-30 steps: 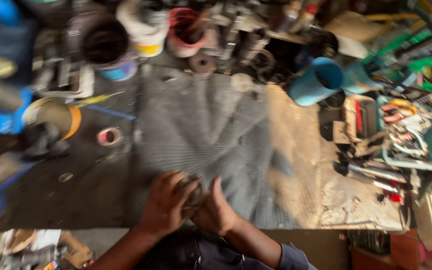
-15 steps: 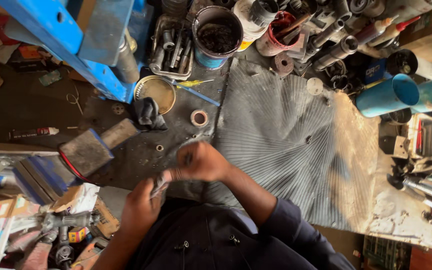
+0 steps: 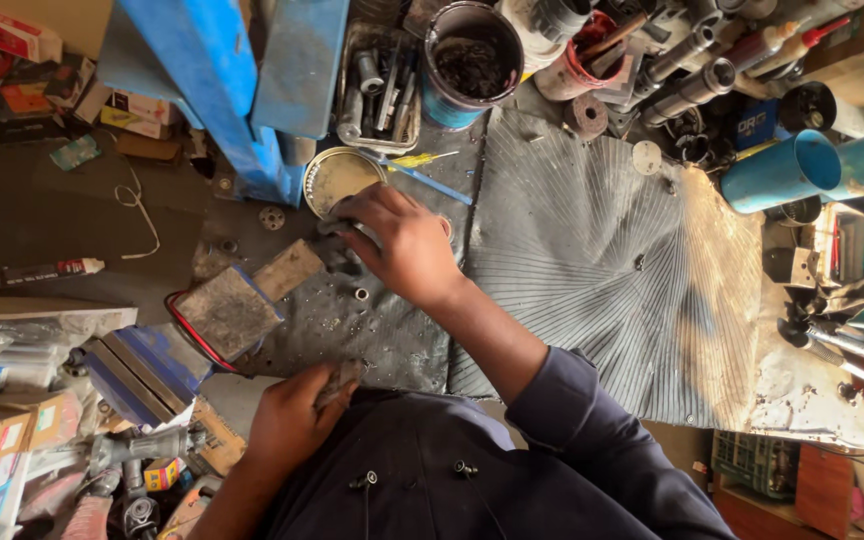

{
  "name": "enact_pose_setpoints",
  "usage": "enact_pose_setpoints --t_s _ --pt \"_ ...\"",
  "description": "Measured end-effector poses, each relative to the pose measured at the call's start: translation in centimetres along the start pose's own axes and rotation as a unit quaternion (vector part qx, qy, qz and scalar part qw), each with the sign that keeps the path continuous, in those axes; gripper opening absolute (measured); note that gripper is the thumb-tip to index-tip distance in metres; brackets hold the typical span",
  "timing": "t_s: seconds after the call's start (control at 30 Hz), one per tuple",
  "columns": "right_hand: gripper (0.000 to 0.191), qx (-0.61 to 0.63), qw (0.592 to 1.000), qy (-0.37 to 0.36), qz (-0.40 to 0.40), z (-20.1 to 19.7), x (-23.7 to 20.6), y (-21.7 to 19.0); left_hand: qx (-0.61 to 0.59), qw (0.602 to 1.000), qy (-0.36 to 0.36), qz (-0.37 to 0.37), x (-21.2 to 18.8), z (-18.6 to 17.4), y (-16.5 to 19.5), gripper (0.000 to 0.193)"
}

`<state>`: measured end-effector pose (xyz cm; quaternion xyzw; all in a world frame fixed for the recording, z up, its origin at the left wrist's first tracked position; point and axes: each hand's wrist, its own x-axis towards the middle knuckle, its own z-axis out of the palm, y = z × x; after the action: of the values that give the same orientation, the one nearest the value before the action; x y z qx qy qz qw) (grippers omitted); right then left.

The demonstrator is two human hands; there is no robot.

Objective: The person wipes small metal components with a rag, scoops grease from a tin, and packs grease into a bearing and a flanged housing. They then handle a shock absorber assembly, fitting parts together and wiping the workbench surface.

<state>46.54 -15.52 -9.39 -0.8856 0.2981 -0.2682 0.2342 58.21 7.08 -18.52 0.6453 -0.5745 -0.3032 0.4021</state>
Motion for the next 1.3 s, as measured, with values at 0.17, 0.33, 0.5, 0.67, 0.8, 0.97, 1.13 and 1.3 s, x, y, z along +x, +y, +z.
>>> enact_pose_setpoints --t_s 0.17,0.33,0.5,0.67,0.8,0.97,1.13,1.3 --pt "0.024 0.063 0.996 0.057 -0.033 1.8 1.8 -3.1 0.008 0.999 -0.034 0.006 0.9 0.0 -0.9 0.032" --pt "0.036 -0.046 0.994 0.015 -0.101 1.8 0.5 -2.5 -0.007 0.996 -0.063 -0.057 1.2 0.0 -0.8 0.051" --pt "0.028 -0.101 0.994 -0.005 0.034 -1.7 -4.7 2.5 -0.012 1.0 -0.01 0.025 1.4 -0.2 0.4 0.038" --pt "0.042 -0.2 0.978 -0.02 0.056 -3.7 -8.1 6.1 0.052 0.993 0.075 0.079 2.5 0.3 3.1 0.036" --pt "0.031 -0.188 0.98 -0.033 0.065 -4.6 -10.0 7.1 0.08 0.978 0.165 0.099 4.5 1.1 5.8 0.037" --pt "0.024 0.022 0.992 0.027 0.121 -6.0 -13.5 9.3 0.116 0.963 0.192 0.151 9.9 3.7 7.5 0.039" --pt "0.023 0.321 0.896 0.065 0.299 -8.2 -17.0 13.4 0.147 0.97 0.107 0.16 15.5 9.5 8.3 0.039" --pt "0.032 0.388 0.847 0.069 0.356 -11.3 -20.8 15.4 0.312 0.931 -0.013 0.189 15.2 14.0 8.9 0.036"
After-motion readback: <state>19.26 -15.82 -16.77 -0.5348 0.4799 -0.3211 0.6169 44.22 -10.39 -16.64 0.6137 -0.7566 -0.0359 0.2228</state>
